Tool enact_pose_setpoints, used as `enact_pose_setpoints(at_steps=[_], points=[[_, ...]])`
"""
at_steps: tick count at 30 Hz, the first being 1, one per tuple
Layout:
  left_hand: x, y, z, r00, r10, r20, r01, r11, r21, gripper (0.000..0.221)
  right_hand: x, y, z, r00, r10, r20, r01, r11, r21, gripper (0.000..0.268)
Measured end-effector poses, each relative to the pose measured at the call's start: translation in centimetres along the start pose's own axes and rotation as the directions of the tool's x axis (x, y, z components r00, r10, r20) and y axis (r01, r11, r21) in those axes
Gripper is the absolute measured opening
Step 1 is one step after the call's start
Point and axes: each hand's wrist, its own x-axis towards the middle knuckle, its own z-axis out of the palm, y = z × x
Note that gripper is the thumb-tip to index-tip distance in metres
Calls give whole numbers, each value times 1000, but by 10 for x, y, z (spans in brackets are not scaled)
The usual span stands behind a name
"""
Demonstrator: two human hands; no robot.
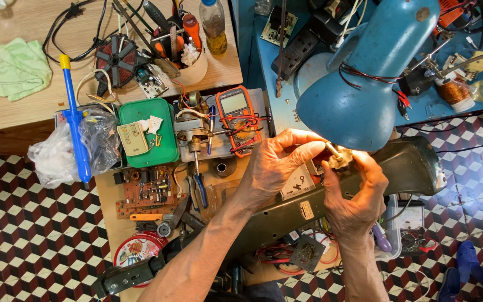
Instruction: The person disassembles a dark green plastic housing using a screwdriver and a cordless drill, removes screws, and separates the casing. They then attach the housing to a long metal frame and inspect a small internal component under a work lamp.
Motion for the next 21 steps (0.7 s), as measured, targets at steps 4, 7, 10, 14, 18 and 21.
enact_pose_setpoints(at_steps=[4,7,10,14,18,21], points=[[2,-13,1,1000,15,2,-15,997,-79,23,-4,-13,3,997,77,28,-78,996,48,47],[3,-21,2,998,-65,12,65,950,-306,23,-6,-21,10,985,172,18,-172,956,238,45],[4,-24,3,994,-111,-12,99,923,-373,24,-6,-29,16,955,294,29,-279,867,413,42],[1,-21,0,985,-173,20,162,871,-463,23,-6,-38,18,929,366,52,-338,786,518,37],[1,-18,-3,973,-226,39,218,858,-465,25,-3,-40,19,908,413,69,-389,770,506,35],[-1,-18,-4,973,-222,66,227,858,-460,26,-3,-40,17,903,422,80,-403,767,499,36]])
